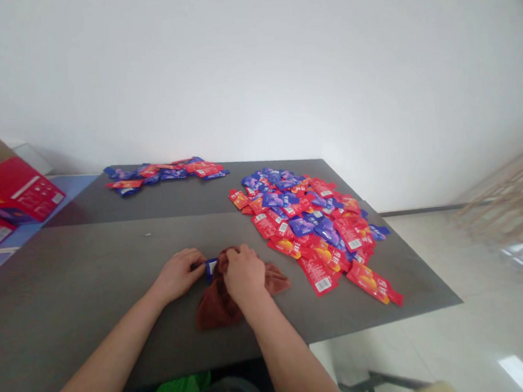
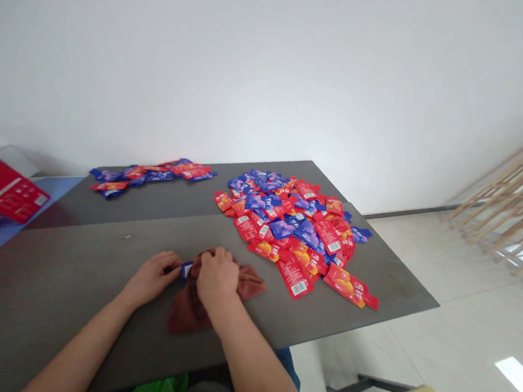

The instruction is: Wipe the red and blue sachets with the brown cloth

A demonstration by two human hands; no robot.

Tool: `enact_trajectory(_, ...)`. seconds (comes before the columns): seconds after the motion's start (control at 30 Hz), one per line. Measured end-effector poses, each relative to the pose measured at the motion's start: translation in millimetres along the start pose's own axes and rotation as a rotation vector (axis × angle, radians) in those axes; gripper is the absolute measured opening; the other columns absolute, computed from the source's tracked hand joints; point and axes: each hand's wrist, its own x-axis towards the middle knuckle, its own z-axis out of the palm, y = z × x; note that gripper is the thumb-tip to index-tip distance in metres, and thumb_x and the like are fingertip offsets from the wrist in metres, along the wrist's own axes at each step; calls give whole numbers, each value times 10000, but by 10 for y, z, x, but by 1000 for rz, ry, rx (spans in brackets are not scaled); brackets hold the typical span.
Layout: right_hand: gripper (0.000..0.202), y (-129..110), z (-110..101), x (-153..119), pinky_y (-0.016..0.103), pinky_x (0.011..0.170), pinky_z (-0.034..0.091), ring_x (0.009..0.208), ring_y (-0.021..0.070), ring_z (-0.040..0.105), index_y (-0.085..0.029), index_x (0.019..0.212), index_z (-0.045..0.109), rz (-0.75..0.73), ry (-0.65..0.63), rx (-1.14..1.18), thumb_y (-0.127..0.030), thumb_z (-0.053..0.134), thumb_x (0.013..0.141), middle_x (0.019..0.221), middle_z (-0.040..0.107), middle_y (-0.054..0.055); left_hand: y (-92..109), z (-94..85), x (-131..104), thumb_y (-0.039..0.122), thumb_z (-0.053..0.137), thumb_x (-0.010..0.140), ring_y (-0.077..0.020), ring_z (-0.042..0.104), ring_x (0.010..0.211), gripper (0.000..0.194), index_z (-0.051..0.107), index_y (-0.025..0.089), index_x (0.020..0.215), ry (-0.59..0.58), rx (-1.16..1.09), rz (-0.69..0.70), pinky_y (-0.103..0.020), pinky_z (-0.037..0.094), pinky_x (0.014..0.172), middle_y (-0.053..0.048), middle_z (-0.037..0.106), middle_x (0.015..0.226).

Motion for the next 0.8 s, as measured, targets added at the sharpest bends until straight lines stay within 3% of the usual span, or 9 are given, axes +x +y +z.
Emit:
enact_trajectory(0.1,194,379,-131,6,309,739,461,962,231,607,-223,1057,671,158,50,-73,-270,493,995,1084,613,97,16,-16,-1,371,490,919,-206,562,813,271,639,198,774,-5,-5,-2,-310,423,750,-33,610,794)
enact_trajectory(0.17,212,513,-214,-158,297,735,446,941,220,604,-232,1021,673,150,83,-59,-337,488,1013,1045,616,79,15,-21,-5,369,492,918,-204,560,805,269,638,198,770,-5,-1,-2,-308,419,748,-31,612,793)
enact_trajectory(0.33,155,342,-103,-839,282,753,417,879,186,581,-283,958,670,-87,26,141,-334,526,985,972,615,24,2,0,5,360,494,909,-197,562,779,267,621,204,732,3,46,-9,-302,413,739,-29,619,774)
enact_trajectory(0.4,122,241,-6,-976,302,777,422,908,204,572,-271,948,666,-131,-2,173,-326,557,955,972,614,30,3,26,65,361,496,907,-197,570,771,275,606,209,706,6,103,-39,-299,408,723,-27,619,763)
enact_trajectory(0.57,136,182,64,-866,323,781,438,884,210,577,-276,930,663,-120,-39,153,-351,552,955,976,610,29,140,151,439,417,444,950,-190,588,726,388,568,212,645,4,262,-142,-291,357,622,-27,628,763)
enact_trajectory(0.7,172,189,48,-781,305,800,436,874,195,604,-276,923,673,-107,-26,137,-308,517,988,959,625,34,364,216,717,378,438,948,-206,616,762,376,613,208,661,-88,253,-80,-296,374,623,-61,652,794)
enact_trajectory(0.8,194,219,70,-806,296,817,436,874,186,630,-289,904,671,-120,-8,162,-262,502,993,947,635,21,398,123,812,353,555,873,-200,633,786,254,670,212,696,-192,215,-26,-286,420,662,-55,680,816)
